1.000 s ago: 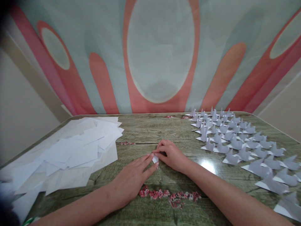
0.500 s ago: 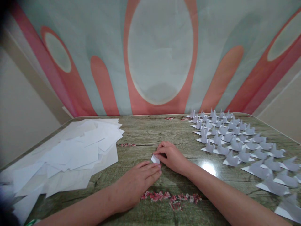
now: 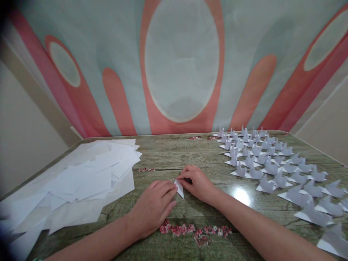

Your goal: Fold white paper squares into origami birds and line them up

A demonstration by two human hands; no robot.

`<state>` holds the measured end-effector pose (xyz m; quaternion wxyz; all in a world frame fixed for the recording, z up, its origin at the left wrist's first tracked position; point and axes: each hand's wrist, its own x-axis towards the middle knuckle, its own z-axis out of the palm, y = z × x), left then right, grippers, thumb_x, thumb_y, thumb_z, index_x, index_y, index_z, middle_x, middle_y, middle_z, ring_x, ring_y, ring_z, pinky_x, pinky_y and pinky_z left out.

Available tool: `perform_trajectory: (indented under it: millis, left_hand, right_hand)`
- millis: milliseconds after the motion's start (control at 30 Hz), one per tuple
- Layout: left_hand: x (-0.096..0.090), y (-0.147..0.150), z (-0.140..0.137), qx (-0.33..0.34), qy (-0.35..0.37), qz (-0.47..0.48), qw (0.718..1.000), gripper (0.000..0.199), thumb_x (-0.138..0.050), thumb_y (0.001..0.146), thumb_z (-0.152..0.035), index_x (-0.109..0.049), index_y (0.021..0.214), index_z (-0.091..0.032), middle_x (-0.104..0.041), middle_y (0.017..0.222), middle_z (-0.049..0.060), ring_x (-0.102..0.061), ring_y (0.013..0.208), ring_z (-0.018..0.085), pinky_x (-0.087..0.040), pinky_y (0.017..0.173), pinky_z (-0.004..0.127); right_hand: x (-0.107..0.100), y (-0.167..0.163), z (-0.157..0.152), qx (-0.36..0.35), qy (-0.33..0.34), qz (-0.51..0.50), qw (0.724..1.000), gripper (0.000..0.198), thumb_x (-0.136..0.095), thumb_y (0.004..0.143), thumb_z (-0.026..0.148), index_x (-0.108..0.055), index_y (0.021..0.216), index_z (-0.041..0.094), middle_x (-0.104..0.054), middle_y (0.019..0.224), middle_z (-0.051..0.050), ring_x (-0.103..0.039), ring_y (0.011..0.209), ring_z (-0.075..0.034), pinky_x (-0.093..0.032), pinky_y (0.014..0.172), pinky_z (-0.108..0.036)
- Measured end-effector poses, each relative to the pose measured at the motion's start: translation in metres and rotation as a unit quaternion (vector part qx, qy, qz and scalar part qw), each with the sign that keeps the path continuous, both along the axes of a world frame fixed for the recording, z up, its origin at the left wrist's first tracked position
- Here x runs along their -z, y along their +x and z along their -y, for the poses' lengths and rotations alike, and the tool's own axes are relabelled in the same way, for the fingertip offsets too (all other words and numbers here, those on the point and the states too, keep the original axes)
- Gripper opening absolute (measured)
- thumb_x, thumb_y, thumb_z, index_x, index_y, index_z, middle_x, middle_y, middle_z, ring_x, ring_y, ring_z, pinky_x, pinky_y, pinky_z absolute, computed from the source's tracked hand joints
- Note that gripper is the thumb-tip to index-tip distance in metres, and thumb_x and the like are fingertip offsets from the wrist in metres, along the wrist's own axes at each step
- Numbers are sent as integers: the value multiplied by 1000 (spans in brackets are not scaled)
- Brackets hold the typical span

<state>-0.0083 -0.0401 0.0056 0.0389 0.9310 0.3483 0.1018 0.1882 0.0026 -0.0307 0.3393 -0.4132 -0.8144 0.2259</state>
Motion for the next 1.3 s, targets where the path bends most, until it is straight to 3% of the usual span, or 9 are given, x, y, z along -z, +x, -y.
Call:
perform_trajectory:
  millis: [167,533,767,933,1300]
  left_hand:
    - [5,-4,-4,-10,30,-10,999,33,-44,88,-31,-50,117,-16,-56,118,7,-42,116,24,-31,97,42]
    - [6,-11,-17,-31,24,-17,999,38,-39,91,-36,-45,124,-19,-48,130,2,-35,123,23,-27,103,41]
    - [5,-10,-19,-23,21,-8,999,37,-40,90,-36,-46,122,-18,-50,127,4,-35,122,23,-27,103,41]
    - [4,-8,-19,-15,14,0,1000,37,-44,88,-35,-48,119,-16,-55,118,6,-43,112,23,-33,99,40]
    - [3,-7,-17,0,-7,24,1000,32,-43,89,-27,-48,119,-17,-55,116,7,-45,112,21,-34,100,38]
  right_hand:
    - [4,5,-2,59,0,-32,998,15,-53,81,15,-66,86,20,-60,83,-5,-55,81,-18,-44,76,-33]
    - [3,4,-4,50,-5,-5,999,8,-60,78,20,-67,82,20,-59,83,-4,-54,83,-18,-41,77,-33]
    - [-1,3,-2,35,-34,-32,998,11,-57,80,17,-67,83,20,-60,83,-4,-55,81,-17,-42,77,-32]
    - [-2,2,-2,18,-43,-51,998,16,-55,80,14,-68,87,20,-61,85,-4,-56,82,-16,-43,77,-30]
    - [-5,-1,4,-24,53,109,992,33,-49,83,13,-61,109,28,-59,96,-5,-50,90,-19,-38,78,-34]
